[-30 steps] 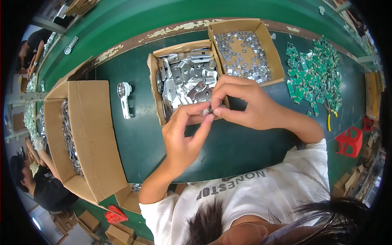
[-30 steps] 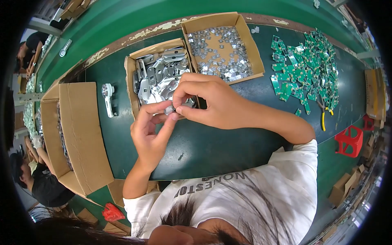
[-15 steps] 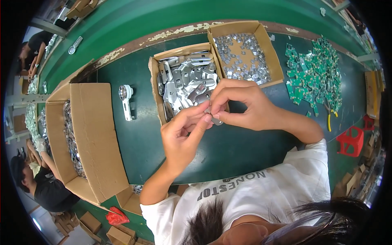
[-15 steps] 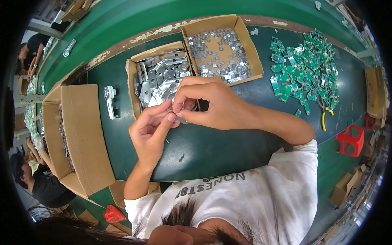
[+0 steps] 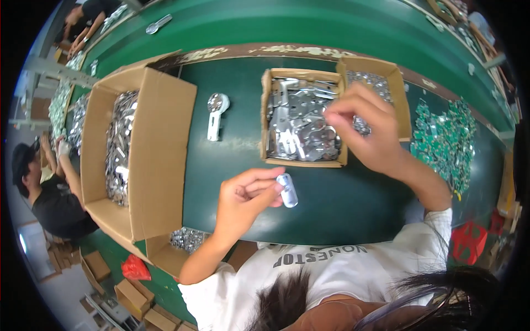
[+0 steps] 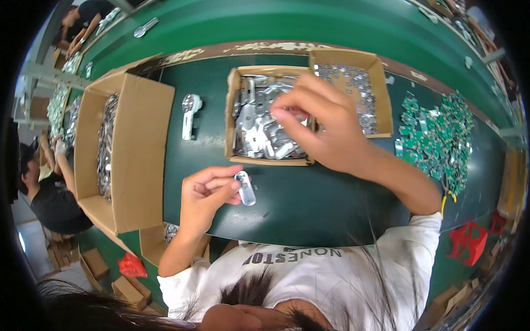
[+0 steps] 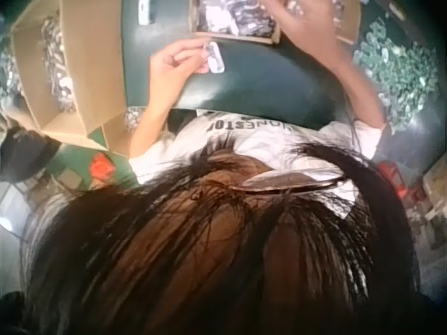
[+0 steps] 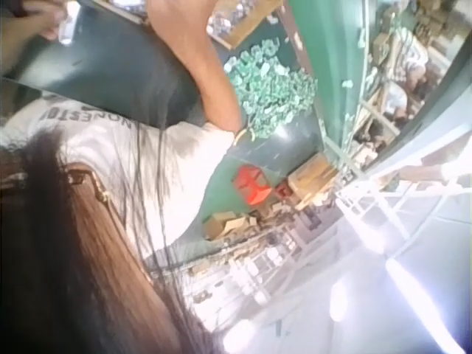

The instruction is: The person assembles small electronic components by attaching metal plates to plastic housings and managing PCB boards on a production line. The person uses pliers to attach the metal plates.

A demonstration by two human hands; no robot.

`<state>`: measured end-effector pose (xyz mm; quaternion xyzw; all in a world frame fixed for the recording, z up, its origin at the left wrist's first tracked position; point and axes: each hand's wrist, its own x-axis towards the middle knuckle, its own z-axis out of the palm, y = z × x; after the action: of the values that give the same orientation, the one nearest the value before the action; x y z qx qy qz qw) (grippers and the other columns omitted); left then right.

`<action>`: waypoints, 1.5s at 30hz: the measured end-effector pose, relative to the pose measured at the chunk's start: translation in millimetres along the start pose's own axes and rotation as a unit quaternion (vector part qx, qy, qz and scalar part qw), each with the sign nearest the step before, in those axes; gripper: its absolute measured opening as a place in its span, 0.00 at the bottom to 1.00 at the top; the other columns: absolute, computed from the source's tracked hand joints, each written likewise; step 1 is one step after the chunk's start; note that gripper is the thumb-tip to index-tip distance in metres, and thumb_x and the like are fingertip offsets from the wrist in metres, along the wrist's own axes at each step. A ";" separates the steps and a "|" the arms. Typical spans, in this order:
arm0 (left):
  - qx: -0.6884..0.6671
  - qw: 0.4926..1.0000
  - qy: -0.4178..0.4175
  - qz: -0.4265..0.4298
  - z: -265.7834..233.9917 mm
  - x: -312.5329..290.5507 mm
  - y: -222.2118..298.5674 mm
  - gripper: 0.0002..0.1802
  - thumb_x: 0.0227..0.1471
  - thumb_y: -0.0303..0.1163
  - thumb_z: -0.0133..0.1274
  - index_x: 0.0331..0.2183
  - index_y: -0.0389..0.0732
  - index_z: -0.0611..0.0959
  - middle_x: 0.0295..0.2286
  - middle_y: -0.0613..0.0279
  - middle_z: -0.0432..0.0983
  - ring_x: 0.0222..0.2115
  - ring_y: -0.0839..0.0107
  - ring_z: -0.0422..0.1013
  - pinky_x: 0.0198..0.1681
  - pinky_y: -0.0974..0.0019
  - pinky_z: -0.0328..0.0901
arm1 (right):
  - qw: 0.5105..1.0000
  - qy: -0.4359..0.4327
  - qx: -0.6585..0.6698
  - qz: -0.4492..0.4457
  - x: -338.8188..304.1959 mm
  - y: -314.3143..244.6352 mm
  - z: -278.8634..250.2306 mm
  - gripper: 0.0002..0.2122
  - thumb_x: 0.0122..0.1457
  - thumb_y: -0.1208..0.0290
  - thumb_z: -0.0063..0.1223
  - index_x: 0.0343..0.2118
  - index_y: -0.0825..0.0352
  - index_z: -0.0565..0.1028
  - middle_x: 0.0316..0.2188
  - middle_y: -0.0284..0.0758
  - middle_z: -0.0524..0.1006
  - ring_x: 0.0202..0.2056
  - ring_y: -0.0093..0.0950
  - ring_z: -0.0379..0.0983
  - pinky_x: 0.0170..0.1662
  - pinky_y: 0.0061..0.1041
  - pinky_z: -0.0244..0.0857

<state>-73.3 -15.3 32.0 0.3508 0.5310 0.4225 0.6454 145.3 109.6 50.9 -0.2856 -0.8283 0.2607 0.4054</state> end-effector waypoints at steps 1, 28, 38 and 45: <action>-0.008 1.000 0.030 0.003 -9.7 -7.1 -7.8 0.15 0.51 0.21 0.54 0.43 0.31 0.77 0.32 0.55 0.79 0.29 0.76 0.75 0.33 0.75 0.71 | 0.999 -0.026 -0.022 -0.040 17.0 2.0 12.3 0.04 0.50 0.79 0.56 0.29 0.68 0.76 0.25 0.34 0.70 0.26 0.28 0.67 0.29 0.23 0.62; -0.045 0.994 -0.101 -0.005 -1.2 15.6 -13.8 0.15 0.51 0.22 0.54 0.43 0.32 0.77 0.30 0.59 0.79 0.28 0.79 0.73 0.33 0.75 0.70 | 0.907 -0.383 0.176 0.001 16.4 -5.9 19.8 0.09 0.58 0.67 0.46 0.32 0.68 0.72 0.25 0.39 0.70 0.28 0.36 0.69 0.29 0.33 0.60; -0.101 0.989 -0.109 -0.015 18.1 13.4 -32.5 0.23 0.54 0.22 0.50 0.52 0.31 0.67 0.31 0.55 0.78 0.30 0.74 0.75 0.33 0.73 0.71 | 0.928 -0.296 0.225 0.018 -5.8 6.2 29.4 0.08 0.56 0.68 0.48 0.29 0.69 0.69 0.23 0.39 0.71 0.26 0.37 0.69 0.30 0.33 0.61; -0.172 0.982 -0.074 -0.004 21.2 8.7 -32.4 0.27 0.53 0.21 0.49 0.55 0.31 0.63 0.34 0.53 0.78 0.32 0.71 0.75 0.35 0.70 0.71 | 0.947 -0.272 0.171 -0.022 -8.1 5.4 31.4 0.07 0.53 0.71 0.53 0.32 0.67 0.71 0.28 0.37 0.70 0.29 0.35 0.68 0.32 0.31 0.62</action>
<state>-46.2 -20.3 3.4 0.2625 0.4028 0.4779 0.7352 125.1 101.6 26.3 -0.1122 -0.8559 0.4576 0.2133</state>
